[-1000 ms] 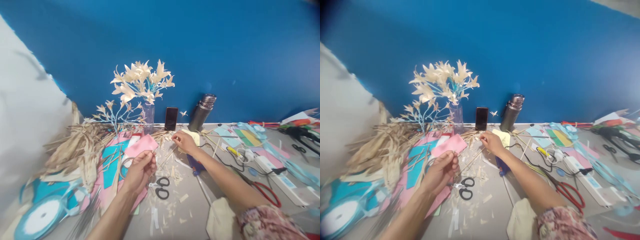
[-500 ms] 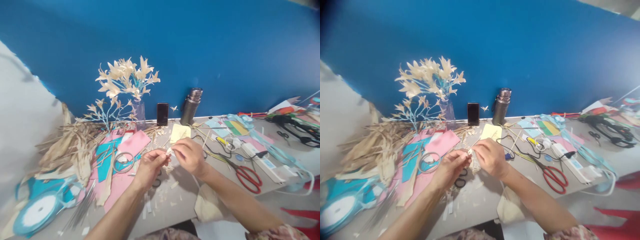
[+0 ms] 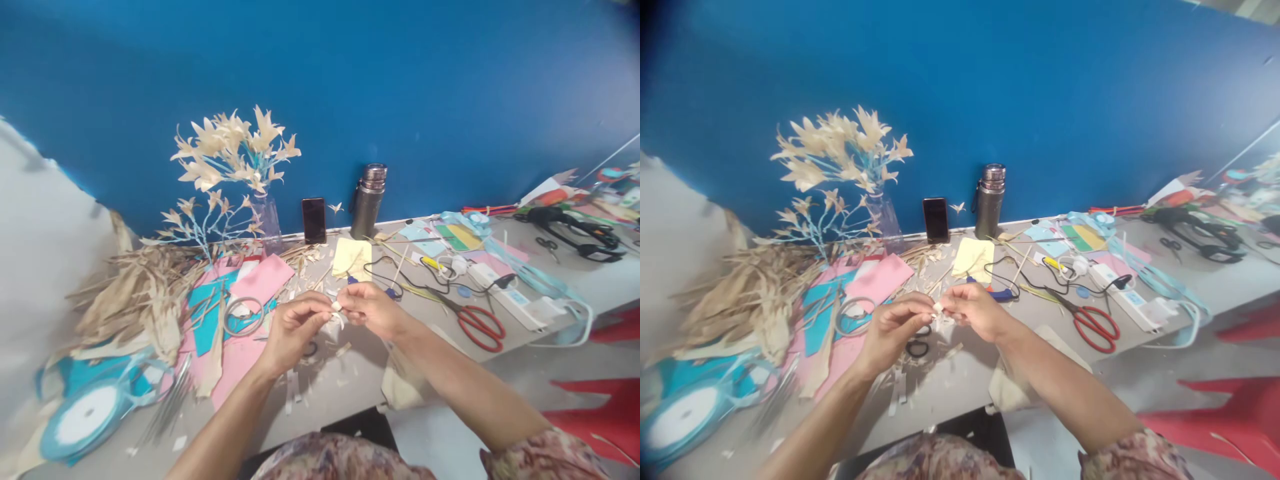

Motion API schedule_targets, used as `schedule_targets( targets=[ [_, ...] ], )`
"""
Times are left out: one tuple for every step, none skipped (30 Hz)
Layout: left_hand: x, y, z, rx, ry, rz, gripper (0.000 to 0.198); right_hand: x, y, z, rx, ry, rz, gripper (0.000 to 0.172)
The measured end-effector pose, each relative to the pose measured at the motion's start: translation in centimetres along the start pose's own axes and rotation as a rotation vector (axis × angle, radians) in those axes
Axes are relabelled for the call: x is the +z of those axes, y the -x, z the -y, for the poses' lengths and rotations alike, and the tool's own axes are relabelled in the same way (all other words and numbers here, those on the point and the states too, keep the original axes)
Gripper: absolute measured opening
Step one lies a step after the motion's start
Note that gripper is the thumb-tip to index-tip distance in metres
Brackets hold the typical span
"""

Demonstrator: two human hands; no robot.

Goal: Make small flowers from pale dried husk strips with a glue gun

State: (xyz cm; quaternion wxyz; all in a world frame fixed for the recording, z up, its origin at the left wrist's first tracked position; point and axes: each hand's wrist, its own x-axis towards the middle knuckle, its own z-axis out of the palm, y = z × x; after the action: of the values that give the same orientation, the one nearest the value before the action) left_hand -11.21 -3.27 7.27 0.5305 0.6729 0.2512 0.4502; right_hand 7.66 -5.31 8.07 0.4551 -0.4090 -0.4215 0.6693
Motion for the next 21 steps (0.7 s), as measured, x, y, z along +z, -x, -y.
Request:
schedule_targets(
  targets=[
    [0.0,0.0,0.3,-0.026,0.044,-0.022,0.007,0.1,0.0,0.0,-0.021,0.009,-0.023,0.04],
    [0.1,0.0,0.6,-0.055,0.099,-0.041,0.007,0.1,0.1,0.0,-0.046,0.038,-0.047,0.04],
    [0.0,0.0,0.8,-0.084,0.155,-0.055,0.007,-0.1,0.2,0.0,-0.071,0.087,-0.074,0.038],
    [0.0,-0.1,1.0,-0.109,0.203,-0.062,0.007,-0.5,0.4,0.1,-0.097,0.163,-0.102,0.036],
    [-0.1,-0.3,1.2,-0.132,0.233,-0.062,0.008,-1.1,0.5,0.2,-0.132,0.262,-0.141,0.032],
    [-0.3,-0.5,1.3,-0.155,0.244,-0.064,0.01,-1.8,0.7,0.2,-0.174,0.385,-0.194,0.027],
    [-0.6,-0.8,1.4,-0.176,0.244,-0.072,0.011,-2.8,0.8,0.2,-0.219,0.54,-0.259,0.022],
    [-0.9,-1.1,1.5,-0.197,0.247,-0.083,0.011,-3.8,0.9,0.1,-0.265,0.714,-0.336,0.018],
    [-1.2,-1.4,1.6,-0.219,0.259,-0.101,0.012,-4.9,1.0,-0.1,-0.282,0.909,-0.399,0.015],
    [-1.6,-1.8,1.8,-0.24,0.283,-0.123,0.012,-5.9,1.1,-0.3,-0.265,1.119,-0.426,0.012],
    [-1.9,-2.2,2.0,-0.262,0.309,-0.145,0.013,-6.9,1.1,-0.5,-0.234,1.311,-0.416,0.013],
    [-2.2,-2.6,2.4,-0.282,0.328,-0.161,0.015,-7.8,1.0,-0.8,-0.2,1.466,-0.381,0.016],
    [-2.4,-3.0,2.7,-0.302,0.332,-0.168,0.016,-8.4,0.9,-1.0,-0.171,1.585,-0.331,0.019],
    [-2.5,-3.4,3.1,-0.323,0.322,-0.168,0.017,-8.9,0.7,-1.3,-0.151,1.665,-0.278,0.022],
    [-2.6,-3.8,3.4,-0.338,0.304,-0.165,0.018,-9.2,0.6,-1.4,-0.14,1.715,-0.233,0.024],
    [-2.6,-4.3,3.7,-0.351,0.291,-0.159,0.019,-9.4,0.3,-1.5,-0.132,1.746,-0.199,0.024],
    [-2.5,-4.7,4.0,-0.362,0.289,-0.155,0.019,-9.5,0.1,-1.6,-0.125,1.763,-0.179,0.023],
    [-2.3,-5.3,4.3,-0.374,0.303,-0.154,0.02,-9.5,-0.1,-1.6,-0.121,1.771,-0.171,0.022],
    [-2.0,-5.8,4.5,-0.386,0.331,-0.157,0.022,-9.4,-0.3,-1.7,-0.118,1.77,-0.169,0.022],
    [-1.7,-6.4,4.8,-0.394,0.371,-0.162,0.023,-9.4,-0.5,-1.7,-0.117,1.765,-0.17,0.022],
    [-1.3,-7.0,5.0,-0.401,0.418,-0.165,0.024,-9.5,-0.7,-1.8,-0.117,1.756,-0.172,0.023]
  ],
)
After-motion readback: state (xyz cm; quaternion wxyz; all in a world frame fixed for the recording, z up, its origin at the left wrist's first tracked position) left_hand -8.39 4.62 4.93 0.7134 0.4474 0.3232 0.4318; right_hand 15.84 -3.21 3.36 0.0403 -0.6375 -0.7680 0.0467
